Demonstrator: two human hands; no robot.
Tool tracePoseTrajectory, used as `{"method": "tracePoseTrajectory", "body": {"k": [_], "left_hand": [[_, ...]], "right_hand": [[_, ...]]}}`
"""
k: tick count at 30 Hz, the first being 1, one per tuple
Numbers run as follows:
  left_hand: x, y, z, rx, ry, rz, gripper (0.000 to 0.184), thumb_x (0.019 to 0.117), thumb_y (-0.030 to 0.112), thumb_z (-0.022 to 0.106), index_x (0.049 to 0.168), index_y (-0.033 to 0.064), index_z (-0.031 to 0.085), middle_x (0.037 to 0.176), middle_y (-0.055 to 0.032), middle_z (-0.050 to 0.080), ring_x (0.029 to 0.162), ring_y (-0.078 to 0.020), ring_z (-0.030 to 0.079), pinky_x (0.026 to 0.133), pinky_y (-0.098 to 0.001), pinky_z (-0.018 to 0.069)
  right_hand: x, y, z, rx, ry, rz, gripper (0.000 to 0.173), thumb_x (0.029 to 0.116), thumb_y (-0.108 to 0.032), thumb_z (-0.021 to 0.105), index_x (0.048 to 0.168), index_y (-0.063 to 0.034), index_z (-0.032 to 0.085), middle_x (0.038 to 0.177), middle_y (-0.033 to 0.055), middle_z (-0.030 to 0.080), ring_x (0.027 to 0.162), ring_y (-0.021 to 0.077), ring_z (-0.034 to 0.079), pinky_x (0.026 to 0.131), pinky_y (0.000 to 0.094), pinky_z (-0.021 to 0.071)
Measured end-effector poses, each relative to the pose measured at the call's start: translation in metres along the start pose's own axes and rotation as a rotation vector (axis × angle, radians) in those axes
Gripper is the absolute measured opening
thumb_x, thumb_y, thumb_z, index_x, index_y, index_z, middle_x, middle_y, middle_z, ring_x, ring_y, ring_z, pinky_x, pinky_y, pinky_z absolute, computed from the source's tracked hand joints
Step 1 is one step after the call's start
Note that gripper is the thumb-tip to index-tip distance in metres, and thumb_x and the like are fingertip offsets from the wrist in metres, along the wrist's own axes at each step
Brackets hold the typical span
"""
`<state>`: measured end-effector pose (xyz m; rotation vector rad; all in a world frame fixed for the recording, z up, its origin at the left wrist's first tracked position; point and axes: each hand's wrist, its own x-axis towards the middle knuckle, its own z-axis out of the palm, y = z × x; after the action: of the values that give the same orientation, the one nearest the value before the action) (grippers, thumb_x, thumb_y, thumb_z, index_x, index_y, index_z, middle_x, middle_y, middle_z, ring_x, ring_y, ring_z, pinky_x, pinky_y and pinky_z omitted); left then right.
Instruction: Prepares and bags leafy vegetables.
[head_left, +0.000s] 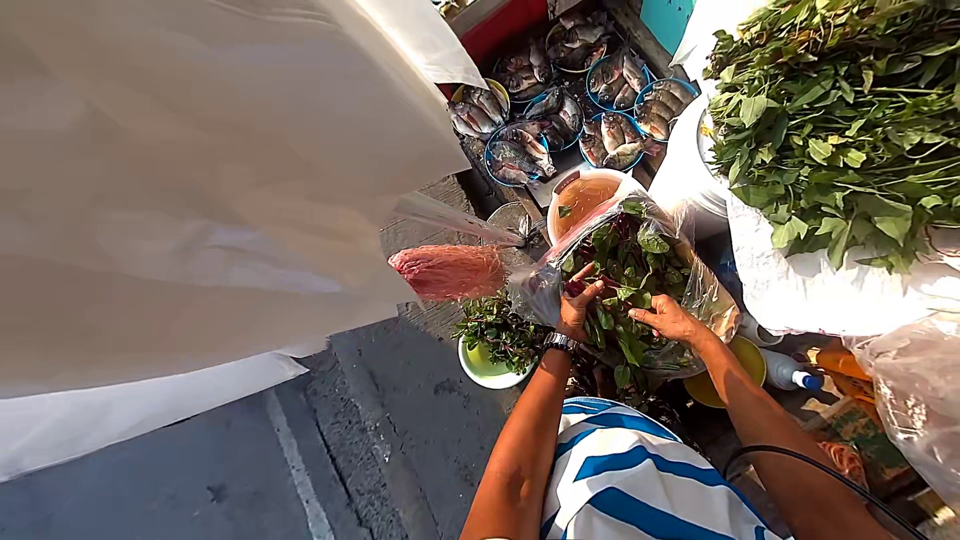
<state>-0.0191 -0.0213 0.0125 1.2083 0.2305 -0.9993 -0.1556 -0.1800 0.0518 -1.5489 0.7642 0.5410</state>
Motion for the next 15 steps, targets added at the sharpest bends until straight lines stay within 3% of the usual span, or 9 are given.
{"method": "tracePoseTrajectory", "body": {"k": [3, 5, 7, 9, 10, 11, 13, 15], "left_hand": [[-0.004, 0.006, 0.006, 0.031, -0.028, -0.058, 0.011, 0.0991, 0.008, 0.065, 0.105, -0.0007, 0.066, 0.081, -0.0097, 0.07, 0.067, -0.0162, 0.067, 0.065, -0.0304, 0.0588], [-0.005, 0.006, 0.006, 0.032, -0.086, -0.071, 0.01, 0.1006, 0.008, 0.061, 0.101, -0.0012, 0.064, 0.075, -0.01, 0.069, 0.061, -0.0169, 0.066, 0.06, -0.0297, 0.0582], [-0.003, 0.002, 0.002, 0.009, -0.166, -0.057, 0.017, 0.0983, 0.004, 0.061, 0.115, -0.0007, 0.062, 0.077, -0.0102, 0.069, 0.06, -0.0177, 0.066, 0.059, -0.0306, 0.0588], [0.0, 0.001, 0.0, 0.003, -0.235, -0.064, 0.048, 0.0951, -0.001, 0.06, 0.142, 0.0018, 0.052, 0.079, -0.0098, 0.067, 0.062, -0.0176, 0.066, 0.061, -0.0313, 0.0591], [0.0, 0.002, 0.002, 0.01, -0.25, -0.075, 0.054, 0.0946, -0.002, 0.059, 0.147, 0.0028, 0.049, 0.079, -0.0094, 0.066, 0.061, -0.0169, 0.065, 0.06, -0.0308, 0.0587], [-0.002, 0.003, 0.005, 0.019, -0.244, -0.085, 0.048, 0.0955, -0.003, 0.059, 0.143, 0.0009, 0.053, 0.079, -0.0098, 0.067, 0.061, -0.0169, 0.064, 0.06, -0.0304, 0.0582], [-0.004, 0.004, 0.013, 0.036, -0.193, -0.102, 0.016, 0.0982, 0.0, 0.057, 0.113, -0.0023, 0.064, 0.072, -0.0091, 0.068, 0.058, -0.0164, 0.065, 0.058, -0.0292, 0.058], [-0.003, 0.001, 0.016, 0.033, -0.088, -0.1, 0.01, 0.1011, 0.003, 0.056, 0.098, -0.0025, 0.064, 0.067, -0.0085, 0.065, 0.056, -0.0164, 0.064, 0.057, -0.0293, 0.0573]], "right_hand": [[-0.004, -0.001, -0.007, 0.065, -0.003, -0.034, 0.025, 0.105, -0.024, 0.059, 0.101, 0.0005, 0.064, 0.071, -0.0011, 0.055, 0.052, 0.0025, 0.047, 0.052, 0.0203, 0.0429], [-0.01, -0.002, -0.014, 0.107, -0.022, -0.04, 0.022, 0.1051, -0.021, 0.059, 0.107, -0.0001, 0.066, 0.072, -0.0024, 0.056, 0.052, 0.001, 0.046, 0.05, 0.0185, 0.0409], [-0.016, -0.003, -0.022, 0.155, -0.053, -0.038, 0.021, 0.1055, -0.019, 0.058, 0.111, -0.001, 0.066, 0.071, -0.0039, 0.056, 0.051, -0.0002, 0.045, 0.048, 0.0169, 0.0388], [-0.021, -0.003, -0.026, 0.207, -0.08, -0.035, 0.018, 0.1053, -0.016, 0.057, 0.11, -0.0018, 0.067, 0.068, -0.006, 0.056, 0.049, -0.0018, 0.044, 0.046, 0.015, 0.0373], [-0.023, -0.003, -0.026, 0.222, -0.092, -0.032, 0.017, 0.1053, -0.015, 0.057, 0.109, -0.002, 0.068, 0.067, -0.0067, 0.056, 0.048, -0.0022, 0.044, 0.046, 0.0144, 0.0369], [-0.025, -0.004, -0.026, 0.225, -0.103, -0.029, 0.017, 0.1053, -0.015, 0.057, 0.107, -0.0023, 0.067, 0.067, -0.007, 0.056, 0.048, -0.0023, 0.044, 0.045, 0.0142, 0.0369], [-0.028, -0.005, -0.025, 0.225, -0.108, -0.018, 0.016, 0.1057, -0.015, 0.056, 0.104, -0.0033, 0.067, 0.066, -0.0072, 0.056, 0.048, -0.0024, 0.043, 0.045, 0.0141, 0.0366], [-0.032, 0.001, -0.028, 0.234, -0.098, 0.002, 0.017, 0.1057, -0.014, 0.056, 0.104, -0.0026, 0.068, 0.066, -0.0065, 0.055, 0.047, -0.0019, 0.042, 0.044, 0.0143, 0.0351]]}}
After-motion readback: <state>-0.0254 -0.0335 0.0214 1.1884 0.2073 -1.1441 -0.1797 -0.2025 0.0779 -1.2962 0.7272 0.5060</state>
